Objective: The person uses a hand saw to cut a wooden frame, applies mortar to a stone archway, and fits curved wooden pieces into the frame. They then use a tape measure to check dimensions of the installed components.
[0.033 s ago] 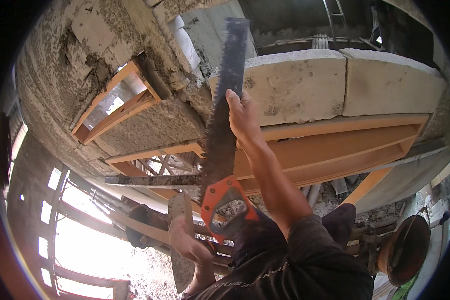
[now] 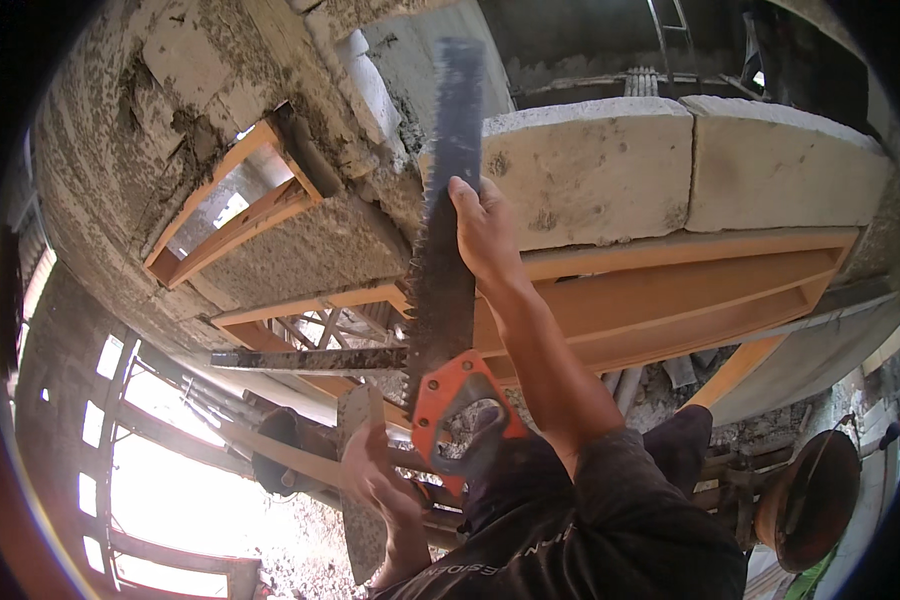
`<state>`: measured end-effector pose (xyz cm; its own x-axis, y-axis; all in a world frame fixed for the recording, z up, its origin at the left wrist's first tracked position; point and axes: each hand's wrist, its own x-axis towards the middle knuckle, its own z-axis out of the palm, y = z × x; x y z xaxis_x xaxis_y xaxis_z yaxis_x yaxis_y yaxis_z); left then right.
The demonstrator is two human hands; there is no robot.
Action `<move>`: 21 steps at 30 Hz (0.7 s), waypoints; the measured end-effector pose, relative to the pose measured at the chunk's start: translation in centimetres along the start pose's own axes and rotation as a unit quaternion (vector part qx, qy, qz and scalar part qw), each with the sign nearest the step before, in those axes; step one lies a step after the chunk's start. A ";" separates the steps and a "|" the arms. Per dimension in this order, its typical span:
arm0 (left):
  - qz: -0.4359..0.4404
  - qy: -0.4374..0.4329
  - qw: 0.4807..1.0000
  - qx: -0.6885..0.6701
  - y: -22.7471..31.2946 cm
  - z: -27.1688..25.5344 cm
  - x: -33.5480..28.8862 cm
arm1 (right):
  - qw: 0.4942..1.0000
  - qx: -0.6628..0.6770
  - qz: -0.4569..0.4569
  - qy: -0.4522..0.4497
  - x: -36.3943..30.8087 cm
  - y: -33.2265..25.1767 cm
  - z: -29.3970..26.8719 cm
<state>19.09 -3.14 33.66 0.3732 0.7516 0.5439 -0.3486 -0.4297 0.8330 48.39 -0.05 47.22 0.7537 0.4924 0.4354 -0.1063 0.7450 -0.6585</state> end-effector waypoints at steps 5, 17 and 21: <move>-0.179 -0.198 0.940 -0.210 3.6 3.8 2.0 | 0.997 -0.019 0.071 -0.020 0.1 0.1 1.8; -0.159 -0.192 0.952 -0.177 4.9 8.0 3.2 | 0.982 -0.187 -0.016 -0.017 2.5 0.2 3.3; -0.108 -0.119 0.974 -0.157 6.7 9.0 0.1 | 0.981 -0.191 -0.024 -0.001 -0.8 0.9 3.9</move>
<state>24.54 -10.45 40.15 0.6423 0.6544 0.3990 -0.4721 -0.0723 0.8786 45.18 1.94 48.63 0.7505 0.4625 0.4720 0.1803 0.5439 -0.8196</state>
